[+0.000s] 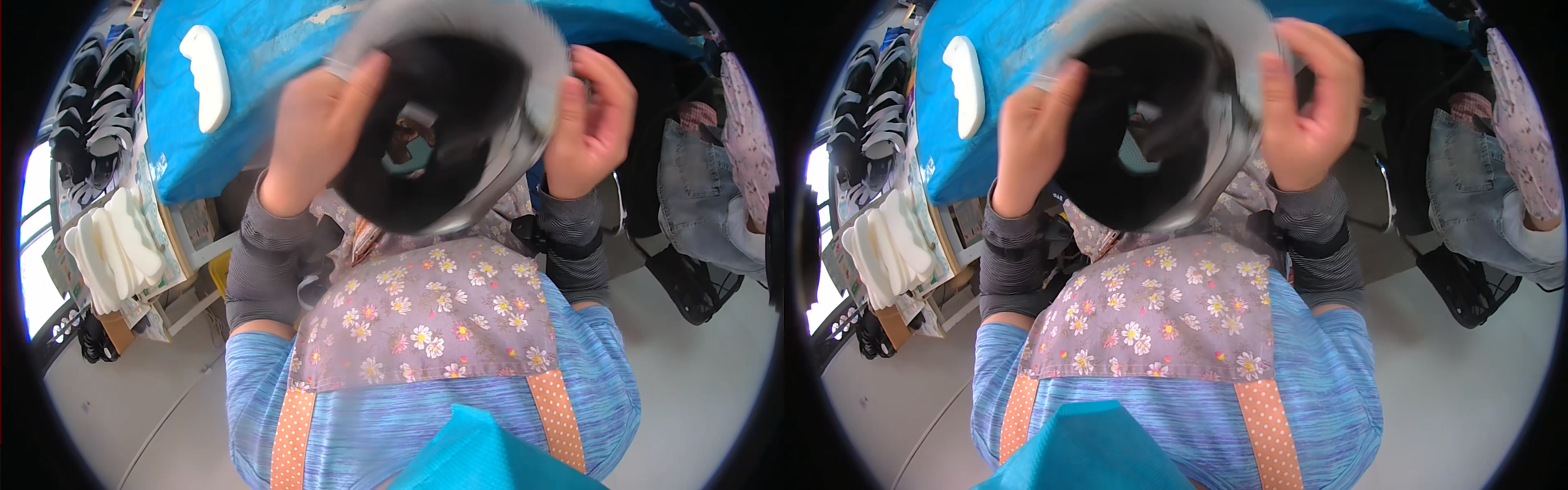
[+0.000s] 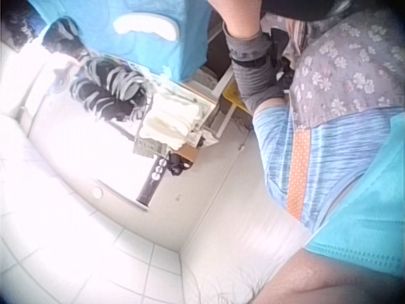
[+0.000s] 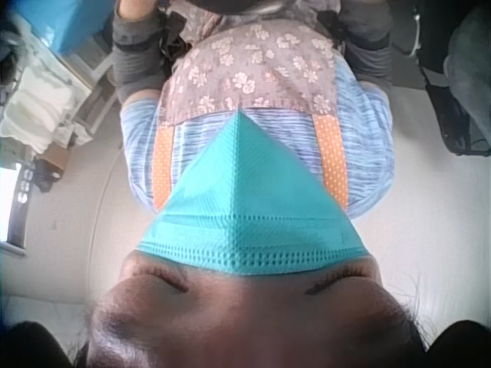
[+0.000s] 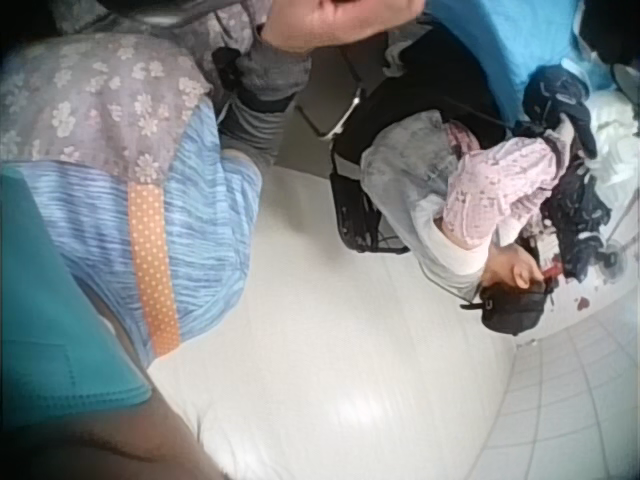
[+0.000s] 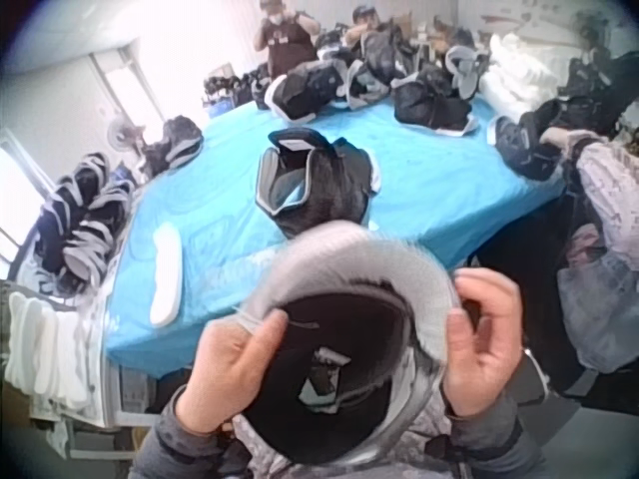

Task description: The person fits a white foam liner into the interior of a black boot upper, pressing it into place with their fingers.

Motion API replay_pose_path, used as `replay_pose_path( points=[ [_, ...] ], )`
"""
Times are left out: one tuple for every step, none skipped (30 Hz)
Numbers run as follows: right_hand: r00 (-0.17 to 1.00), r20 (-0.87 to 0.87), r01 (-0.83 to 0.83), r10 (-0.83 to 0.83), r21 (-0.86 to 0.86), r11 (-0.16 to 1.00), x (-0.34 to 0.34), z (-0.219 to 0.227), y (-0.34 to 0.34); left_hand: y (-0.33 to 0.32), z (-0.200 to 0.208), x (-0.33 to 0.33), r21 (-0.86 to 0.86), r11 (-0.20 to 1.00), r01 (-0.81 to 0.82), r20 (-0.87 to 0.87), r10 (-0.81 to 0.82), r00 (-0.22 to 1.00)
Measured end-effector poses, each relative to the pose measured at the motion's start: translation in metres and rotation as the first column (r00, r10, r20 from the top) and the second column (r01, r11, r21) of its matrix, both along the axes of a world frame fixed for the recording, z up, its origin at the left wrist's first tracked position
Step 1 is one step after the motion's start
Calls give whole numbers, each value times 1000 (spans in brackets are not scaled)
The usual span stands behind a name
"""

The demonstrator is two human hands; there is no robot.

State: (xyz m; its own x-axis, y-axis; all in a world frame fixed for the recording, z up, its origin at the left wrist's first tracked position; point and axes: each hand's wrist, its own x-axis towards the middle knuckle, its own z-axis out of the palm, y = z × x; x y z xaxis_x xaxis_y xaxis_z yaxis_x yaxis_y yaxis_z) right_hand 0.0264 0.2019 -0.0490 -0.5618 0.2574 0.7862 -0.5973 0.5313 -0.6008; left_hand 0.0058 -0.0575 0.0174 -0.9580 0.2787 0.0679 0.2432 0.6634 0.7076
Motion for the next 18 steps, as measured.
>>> replay_pose_path(
  points=[
    [997,-23,65,-67,-85,994,2,0,1,-3,-2,-2,154,974,-166,-53,176,983],
    [997,34,75,-69,-216,973,11,5,0,-4,-4,-7,313,900,-305,-81,345,935],
    [994,82,-46,72,-287,957,14,6,1,-1,-1,-13,424,866,-267,-140,354,925],
    [970,125,-148,206,-368,918,18,7,1,-8,-5,-14,465,825,-322,-76,400,913],
    [944,158,-207,290,-402,892,24,1,-4,-3,-12,-13,439,869,-229,-211,348,914],
    [935,189,-209,301,-394,895,24,-4,-13,11,-7,-7,445,860,-250,-174,358,917],
    [924,219,-212,313,-386,898,24,-9,-22,25,-2,-1,450,850,-273,-138,368,919],
    [935,239,-171,260,-337,926,20,-8,-32,26,-12,2,571,761,-308,-5,378,926],
    [915,348,-71,202,-355,932,17,-5,-38,30,-18,8,609,733,-303,69,331,941],
    [920,343,-61,189,-353,934,14,-9,-33,32,-24,15,644,704,-300,141,277,950],
    [915,368,-24,164,-356,934,10,-16,-26,27,-34,19,643,722,-254,221,142,965],
    [907,398,17,136,-357,934,7,-22,-19,26,-34,21,647,734,-207,302,3,953],
    [916,375,14,142,-383,924,6,-24,-12,32,-31,25,620,757,-205,355,-37,934],
    [903,402,17,150,-384,923,7,-16,-5,25,-19,20,477,877,-61,528,-230,817],
    [890,428,21,156,-382,924,9,-7,3,20,-9,20,307,917,255,512,-385,768],
    [896,398,-20,195,-403,915,9,-2,10,18,0,21,116,829,547,527,-518,673],
    [884,452,23,122,-302,953,11,0,16,20,10,23,121,833,540,526,-515,677],
    [878,469,20,93,-230,973,13,5,22,24,21,26,175,776,606,361,-623,694]
  ],
)
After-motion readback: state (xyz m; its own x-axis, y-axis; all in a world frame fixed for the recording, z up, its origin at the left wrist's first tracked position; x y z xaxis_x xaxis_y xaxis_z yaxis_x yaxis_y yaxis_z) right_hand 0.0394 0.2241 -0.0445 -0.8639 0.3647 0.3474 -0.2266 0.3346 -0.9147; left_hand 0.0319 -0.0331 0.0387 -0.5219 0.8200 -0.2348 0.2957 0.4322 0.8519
